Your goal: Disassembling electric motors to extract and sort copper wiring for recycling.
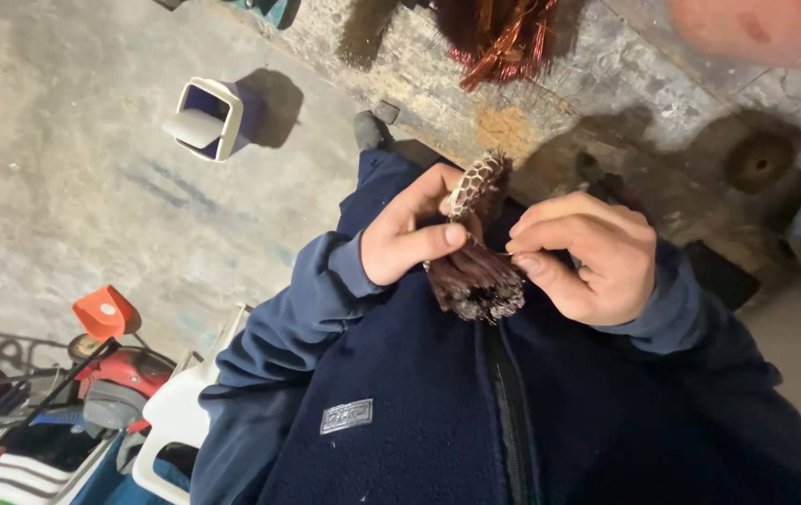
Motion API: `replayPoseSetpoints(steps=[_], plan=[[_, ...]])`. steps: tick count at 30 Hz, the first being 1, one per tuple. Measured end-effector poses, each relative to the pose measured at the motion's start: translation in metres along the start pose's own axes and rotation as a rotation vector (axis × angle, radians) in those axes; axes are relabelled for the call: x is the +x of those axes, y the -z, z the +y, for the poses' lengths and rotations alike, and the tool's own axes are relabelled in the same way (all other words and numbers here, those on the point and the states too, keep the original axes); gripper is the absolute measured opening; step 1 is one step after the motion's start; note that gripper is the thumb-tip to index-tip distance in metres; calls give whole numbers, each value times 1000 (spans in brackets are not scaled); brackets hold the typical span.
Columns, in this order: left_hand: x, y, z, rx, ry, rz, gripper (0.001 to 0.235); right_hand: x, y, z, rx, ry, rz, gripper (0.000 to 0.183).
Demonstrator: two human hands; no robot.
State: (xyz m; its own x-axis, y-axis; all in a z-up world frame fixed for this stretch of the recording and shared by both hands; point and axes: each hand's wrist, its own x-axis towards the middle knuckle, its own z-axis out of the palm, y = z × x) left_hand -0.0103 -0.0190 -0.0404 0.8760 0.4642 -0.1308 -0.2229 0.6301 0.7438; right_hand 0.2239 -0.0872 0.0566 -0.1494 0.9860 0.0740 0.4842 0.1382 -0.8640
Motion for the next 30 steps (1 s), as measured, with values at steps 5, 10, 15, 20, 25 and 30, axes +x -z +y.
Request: replayPoseSetpoints(steps=[5, 10, 15, 20, 25, 30], plan=[[3, 9, -11, -110, 59, 32, 45, 1, 0, 1, 34, -66, -18, 6], [13, 10, -12, -84, 57, -7, 43, 2, 1, 4, 241, -25, -133, 34], [18, 16, -18, -78, 91, -30, 46, -10, -6, 18, 358, -134, -120, 29], [19, 17, -13, -69, 121, -18, 54, -30, -19, 45, 616, -241, -76, 27], [22, 15, -5, -52, 107, -46, 57, -40, -33, 63, 1184, -440, 28, 29], [20, 14, -12, -132, 135, -70, 56, -52, -39, 75, 1262, -450, -6, 28]])
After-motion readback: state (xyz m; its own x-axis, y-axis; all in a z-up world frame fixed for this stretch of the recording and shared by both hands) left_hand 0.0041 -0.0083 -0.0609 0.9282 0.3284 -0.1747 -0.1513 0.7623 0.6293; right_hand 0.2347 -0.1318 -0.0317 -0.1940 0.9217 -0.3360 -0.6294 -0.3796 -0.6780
